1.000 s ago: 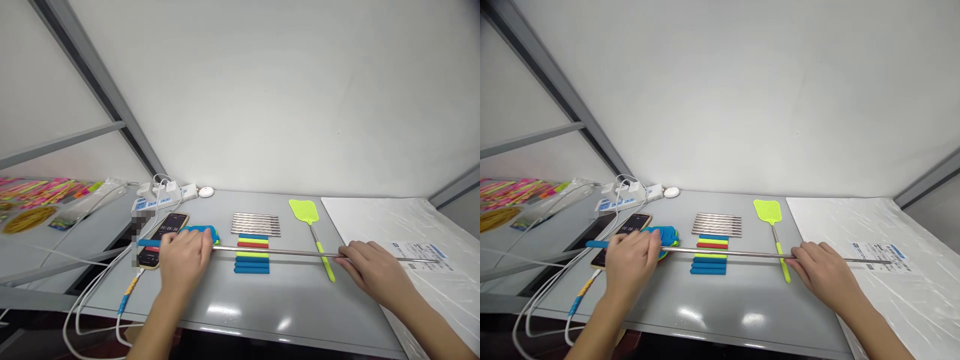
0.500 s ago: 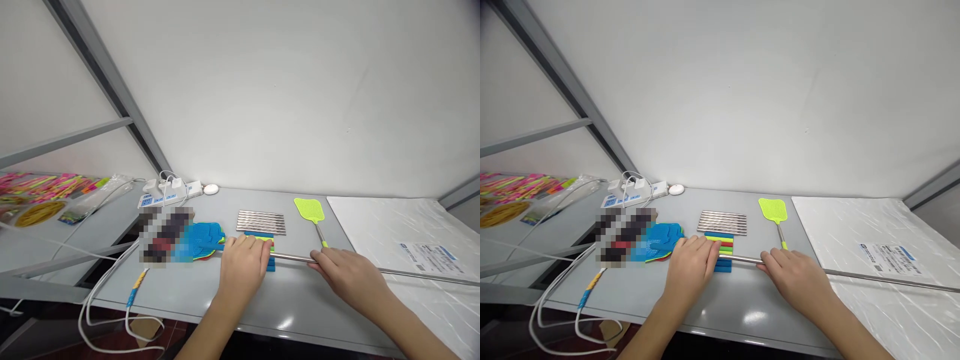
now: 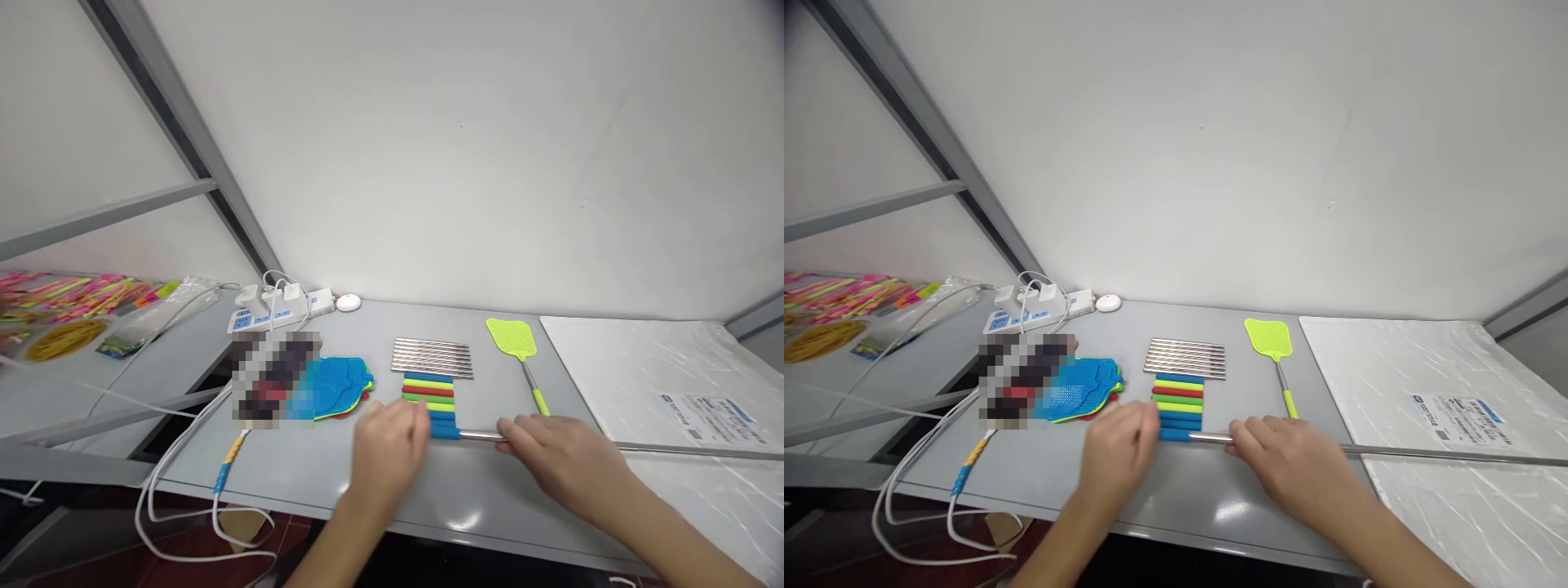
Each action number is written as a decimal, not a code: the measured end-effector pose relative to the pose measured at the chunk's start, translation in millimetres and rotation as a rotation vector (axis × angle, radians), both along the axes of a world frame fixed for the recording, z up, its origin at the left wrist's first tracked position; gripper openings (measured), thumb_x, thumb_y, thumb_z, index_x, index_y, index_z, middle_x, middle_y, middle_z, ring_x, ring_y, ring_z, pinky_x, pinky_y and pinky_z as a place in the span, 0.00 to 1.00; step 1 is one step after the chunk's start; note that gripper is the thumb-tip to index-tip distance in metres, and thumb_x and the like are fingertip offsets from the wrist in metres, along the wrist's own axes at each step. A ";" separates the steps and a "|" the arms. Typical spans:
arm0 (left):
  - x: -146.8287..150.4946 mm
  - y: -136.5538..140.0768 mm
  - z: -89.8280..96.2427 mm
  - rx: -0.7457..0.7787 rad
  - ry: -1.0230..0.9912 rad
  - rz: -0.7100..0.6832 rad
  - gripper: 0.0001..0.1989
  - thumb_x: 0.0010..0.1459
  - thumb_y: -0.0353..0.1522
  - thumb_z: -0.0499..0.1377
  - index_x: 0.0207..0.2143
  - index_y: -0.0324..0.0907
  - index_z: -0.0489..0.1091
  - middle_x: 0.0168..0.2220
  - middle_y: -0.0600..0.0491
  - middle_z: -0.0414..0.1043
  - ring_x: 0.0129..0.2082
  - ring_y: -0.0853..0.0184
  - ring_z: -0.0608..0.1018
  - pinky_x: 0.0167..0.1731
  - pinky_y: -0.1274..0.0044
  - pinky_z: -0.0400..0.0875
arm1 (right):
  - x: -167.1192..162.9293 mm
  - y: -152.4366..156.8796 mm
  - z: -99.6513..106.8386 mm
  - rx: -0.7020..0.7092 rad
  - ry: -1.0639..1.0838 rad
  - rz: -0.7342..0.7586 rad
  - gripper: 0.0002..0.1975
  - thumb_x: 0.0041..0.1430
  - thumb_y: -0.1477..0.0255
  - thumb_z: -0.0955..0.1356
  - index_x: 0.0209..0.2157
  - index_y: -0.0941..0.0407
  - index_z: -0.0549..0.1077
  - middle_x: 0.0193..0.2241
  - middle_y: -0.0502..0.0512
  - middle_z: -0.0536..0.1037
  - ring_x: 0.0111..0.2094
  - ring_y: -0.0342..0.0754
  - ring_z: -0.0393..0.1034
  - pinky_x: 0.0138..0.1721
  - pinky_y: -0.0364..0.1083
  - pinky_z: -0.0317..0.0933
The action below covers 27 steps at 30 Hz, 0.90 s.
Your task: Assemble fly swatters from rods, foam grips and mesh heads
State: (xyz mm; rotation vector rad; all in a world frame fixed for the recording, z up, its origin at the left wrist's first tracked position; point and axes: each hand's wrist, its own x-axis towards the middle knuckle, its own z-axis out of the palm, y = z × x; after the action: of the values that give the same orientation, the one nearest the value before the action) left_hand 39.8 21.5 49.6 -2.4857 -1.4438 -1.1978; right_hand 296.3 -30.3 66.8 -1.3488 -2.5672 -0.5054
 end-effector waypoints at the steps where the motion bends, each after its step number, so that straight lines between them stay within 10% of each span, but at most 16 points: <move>1: 4.9 -2.5 -2.1 -0.005 -0.002 -0.011 0.21 0.65 0.29 0.50 0.17 0.42 0.57 0.16 0.59 0.57 0.17 0.72 0.58 0.24 0.73 0.50 | -7.9 0.0 0.0 -0.023 0.002 0.001 0.10 0.70 0.69 0.59 0.33 0.54 0.65 0.22 0.46 0.68 0.22 0.44 0.62 0.26 0.48 0.42; 27: -40.3 4.6 -11.7 -0.070 -0.139 0.077 0.19 0.64 0.28 0.51 0.19 0.42 0.52 0.18 0.59 0.51 0.19 0.73 0.58 0.23 0.75 0.51 | -53.5 17.8 22.3 -0.074 0.013 0.014 0.09 0.69 0.70 0.60 0.34 0.55 0.68 0.23 0.47 0.70 0.21 0.45 0.63 0.25 0.47 0.42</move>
State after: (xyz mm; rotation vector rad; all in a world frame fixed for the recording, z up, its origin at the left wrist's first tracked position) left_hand -0.4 26.1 37.9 -2.4079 -1.6252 -1.3525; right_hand 242.9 -12.5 89.1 -1.3518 -2.6069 -0.4010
